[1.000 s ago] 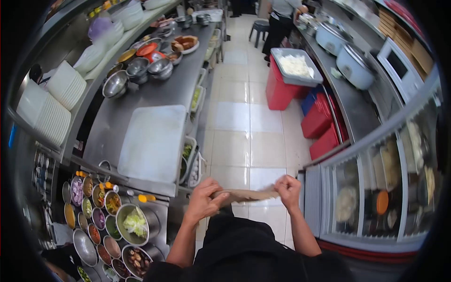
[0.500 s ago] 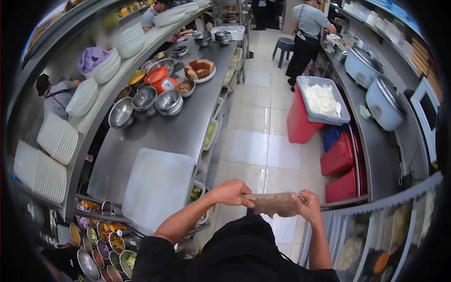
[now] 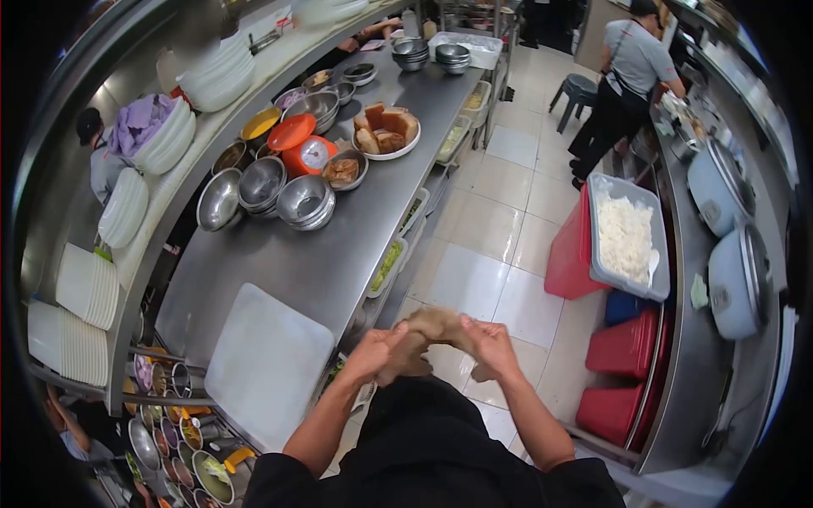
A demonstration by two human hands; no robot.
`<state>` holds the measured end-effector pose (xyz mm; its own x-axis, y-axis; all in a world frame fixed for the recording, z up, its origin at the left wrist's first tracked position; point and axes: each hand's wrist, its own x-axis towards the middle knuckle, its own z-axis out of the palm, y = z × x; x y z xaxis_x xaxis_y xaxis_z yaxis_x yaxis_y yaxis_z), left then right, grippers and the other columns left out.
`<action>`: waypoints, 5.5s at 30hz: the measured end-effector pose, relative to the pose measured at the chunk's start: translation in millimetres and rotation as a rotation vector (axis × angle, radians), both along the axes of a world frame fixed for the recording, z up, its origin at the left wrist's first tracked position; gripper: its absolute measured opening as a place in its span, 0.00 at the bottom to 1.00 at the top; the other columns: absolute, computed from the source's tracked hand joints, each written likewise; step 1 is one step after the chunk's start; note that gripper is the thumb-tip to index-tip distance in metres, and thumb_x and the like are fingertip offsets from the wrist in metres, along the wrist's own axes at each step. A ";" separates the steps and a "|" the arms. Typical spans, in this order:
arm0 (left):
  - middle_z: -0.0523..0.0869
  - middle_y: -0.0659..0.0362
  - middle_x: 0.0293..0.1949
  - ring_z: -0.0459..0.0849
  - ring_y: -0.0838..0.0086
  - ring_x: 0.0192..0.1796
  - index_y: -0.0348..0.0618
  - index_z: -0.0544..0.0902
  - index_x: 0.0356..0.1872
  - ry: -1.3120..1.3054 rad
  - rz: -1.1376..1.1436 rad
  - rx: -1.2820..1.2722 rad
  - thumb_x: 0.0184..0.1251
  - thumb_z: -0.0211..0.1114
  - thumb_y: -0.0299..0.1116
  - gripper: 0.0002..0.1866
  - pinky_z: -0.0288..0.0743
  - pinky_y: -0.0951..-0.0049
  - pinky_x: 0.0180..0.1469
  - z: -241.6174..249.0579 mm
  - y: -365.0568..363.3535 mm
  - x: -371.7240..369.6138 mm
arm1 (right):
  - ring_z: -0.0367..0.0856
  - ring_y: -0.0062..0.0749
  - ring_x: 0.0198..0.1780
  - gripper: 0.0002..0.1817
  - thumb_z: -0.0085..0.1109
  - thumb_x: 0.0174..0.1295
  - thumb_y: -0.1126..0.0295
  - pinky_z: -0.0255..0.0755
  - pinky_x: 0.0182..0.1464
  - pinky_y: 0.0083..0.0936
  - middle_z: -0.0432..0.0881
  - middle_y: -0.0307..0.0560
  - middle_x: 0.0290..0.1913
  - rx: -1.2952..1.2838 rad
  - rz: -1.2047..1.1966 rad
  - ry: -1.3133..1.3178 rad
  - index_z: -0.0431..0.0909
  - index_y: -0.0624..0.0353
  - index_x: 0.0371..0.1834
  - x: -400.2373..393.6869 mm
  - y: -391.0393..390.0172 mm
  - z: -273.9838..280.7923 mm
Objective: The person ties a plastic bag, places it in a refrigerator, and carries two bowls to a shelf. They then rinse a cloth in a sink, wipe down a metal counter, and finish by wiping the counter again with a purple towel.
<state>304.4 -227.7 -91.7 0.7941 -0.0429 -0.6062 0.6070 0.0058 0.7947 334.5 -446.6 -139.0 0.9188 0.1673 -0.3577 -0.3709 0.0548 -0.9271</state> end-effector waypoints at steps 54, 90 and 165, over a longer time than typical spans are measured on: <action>0.75 0.53 0.27 0.76 0.63 0.31 0.37 0.76 0.28 -0.870 0.276 0.869 0.39 0.59 0.21 0.10 0.69 0.72 0.34 97.1 -11.8 642.9 | 0.74 0.28 0.44 0.16 0.58 0.39 0.84 0.66 0.50 0.22 0.77 0.43 0.38 0.199 0.767 -0.822 0.80 0.63 0.35 788.9 37.0 99.5; 0.51 0.49 0.69 0.43 0.45 0.70 0.52 0.60 0.66 -0.143 0.462 1.555 0.62 0.46 0.55 0.32 0.36 0.40 0.65 -151.9 -62.5 920.6 | 0.78 0.23 0.35 0.15 0.53 0.55 0.79 0.72 0.33 0.18 0.79 0.43 0.38 -0.384 0.256 0.215 0.75 0.61 0.47 806.6 -202.6 -125.3; 0.59 0.47 0.66 0.54 0.52 0.68 0.51 0.62 0.65 0.235 0.895 1.608 0.61 0.49 0.47 0.30 0.47 0.48 0.66 -151.2 166.1 143.4 | 0.61 0.55 0.60 0.22 0.62 0.51 0.66 0.56 0.61 0.42 0.65 0.59 0.58 0.541 1.174 -1.767 0.72 0.52 0.52 366.2 345.4 312.1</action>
<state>447.9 -61.6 -242.9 0.1567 0.9474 0.2790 0.9341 -0.2339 0.2698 700.7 -101.2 173.2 -0.4099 0.5035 0.7605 0.5537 0.8000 -0.2312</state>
